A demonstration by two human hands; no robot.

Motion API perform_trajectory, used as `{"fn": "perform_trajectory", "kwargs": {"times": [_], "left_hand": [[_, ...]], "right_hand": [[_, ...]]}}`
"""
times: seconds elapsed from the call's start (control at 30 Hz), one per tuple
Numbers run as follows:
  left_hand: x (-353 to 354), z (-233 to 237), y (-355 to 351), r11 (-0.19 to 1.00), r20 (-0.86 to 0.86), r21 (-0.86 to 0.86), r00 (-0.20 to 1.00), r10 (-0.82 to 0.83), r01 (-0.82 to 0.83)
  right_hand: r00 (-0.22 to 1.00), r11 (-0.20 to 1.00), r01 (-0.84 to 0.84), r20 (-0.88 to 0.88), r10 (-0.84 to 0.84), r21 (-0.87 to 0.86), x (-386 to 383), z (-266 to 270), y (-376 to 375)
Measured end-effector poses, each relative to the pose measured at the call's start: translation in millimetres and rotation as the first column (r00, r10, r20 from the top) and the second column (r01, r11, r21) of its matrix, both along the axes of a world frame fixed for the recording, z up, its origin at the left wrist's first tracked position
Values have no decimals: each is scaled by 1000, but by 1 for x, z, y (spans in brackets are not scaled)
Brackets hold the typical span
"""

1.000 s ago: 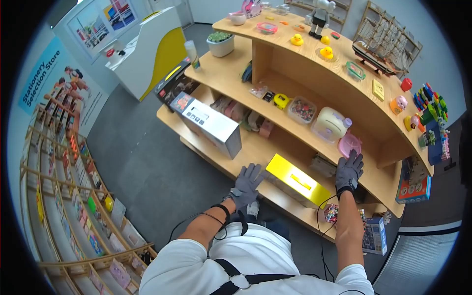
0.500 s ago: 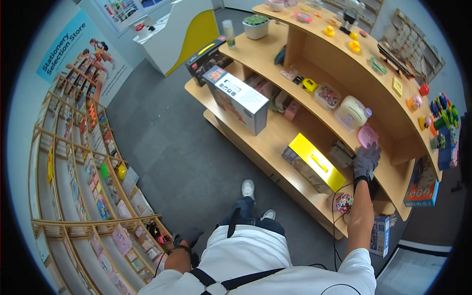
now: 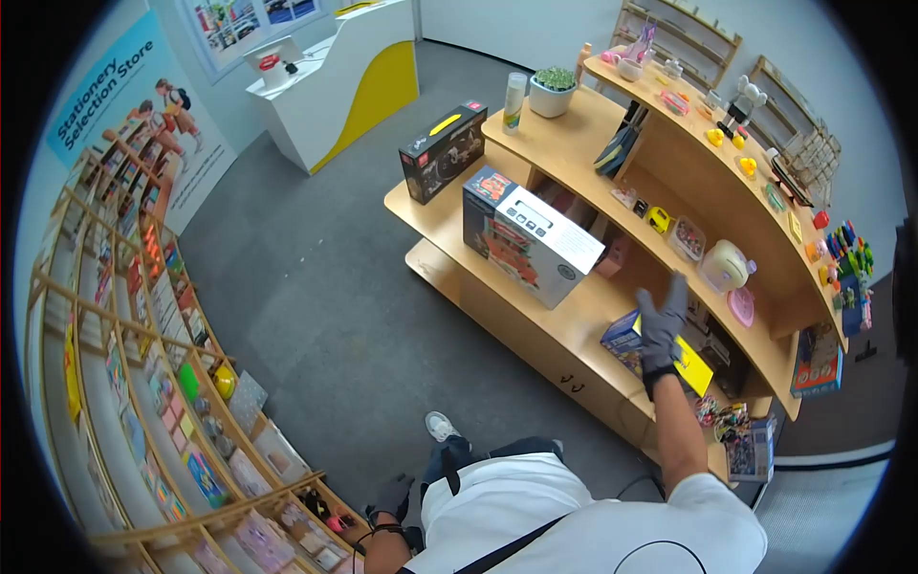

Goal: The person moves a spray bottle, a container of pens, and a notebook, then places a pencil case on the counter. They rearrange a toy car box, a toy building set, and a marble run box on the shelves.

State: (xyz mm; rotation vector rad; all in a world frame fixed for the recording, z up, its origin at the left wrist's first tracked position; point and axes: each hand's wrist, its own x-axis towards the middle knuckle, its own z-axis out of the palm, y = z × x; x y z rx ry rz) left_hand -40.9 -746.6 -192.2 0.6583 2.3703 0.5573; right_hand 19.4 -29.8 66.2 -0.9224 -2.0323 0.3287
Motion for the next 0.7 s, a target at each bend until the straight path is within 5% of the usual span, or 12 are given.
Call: {"fn": "perform_trajectory", "kwargs": {"times": [0.03, 0.1, 0.23, 0.37, 0.43, 0.5, 0.6, 0.7], "left_hand": [[-25, -2, -2, 970, 164, 13, 958, 236, -241], [-83, 0, -8, 748, 437, -81, 651, 621, -659], [-172, 4, -34, 687, 478, 39, 618, 625, -726], [-216, 28, -46, 873, 213, 17, 855, 473, -488], [-221, 25, -44, 791, 338, -45, 736, 587, -610], [-226, 13, -52, 872, 385, -63, 794, 471, -486], [-247, 5, -60, 974, 446, -164, 869, 215, -157], [-305, 13, -46, 976, 490, -176, 849, 197, -125]], "right_hand": [[996, 996, -89, -32, 88, -28, -41, 12, -29], [983, 983, -180, 42, 181, -38, -105, 24, -68], [947, 870, -316, -180, 265, -379, -213, 36, -124], [917, 840, -399, -169, 361, -367, -284, 65, -134], [940, 913, -336, -143, 310, -232, -324, 61, -115], [956, 945, -283, -129, 263, -164, -365, 61, -90], [946, 897, -231, -303, 117, -377, -434, 58, -47], [924, 885, -99, -372, -88, -455, -505, 47, 5]]}}
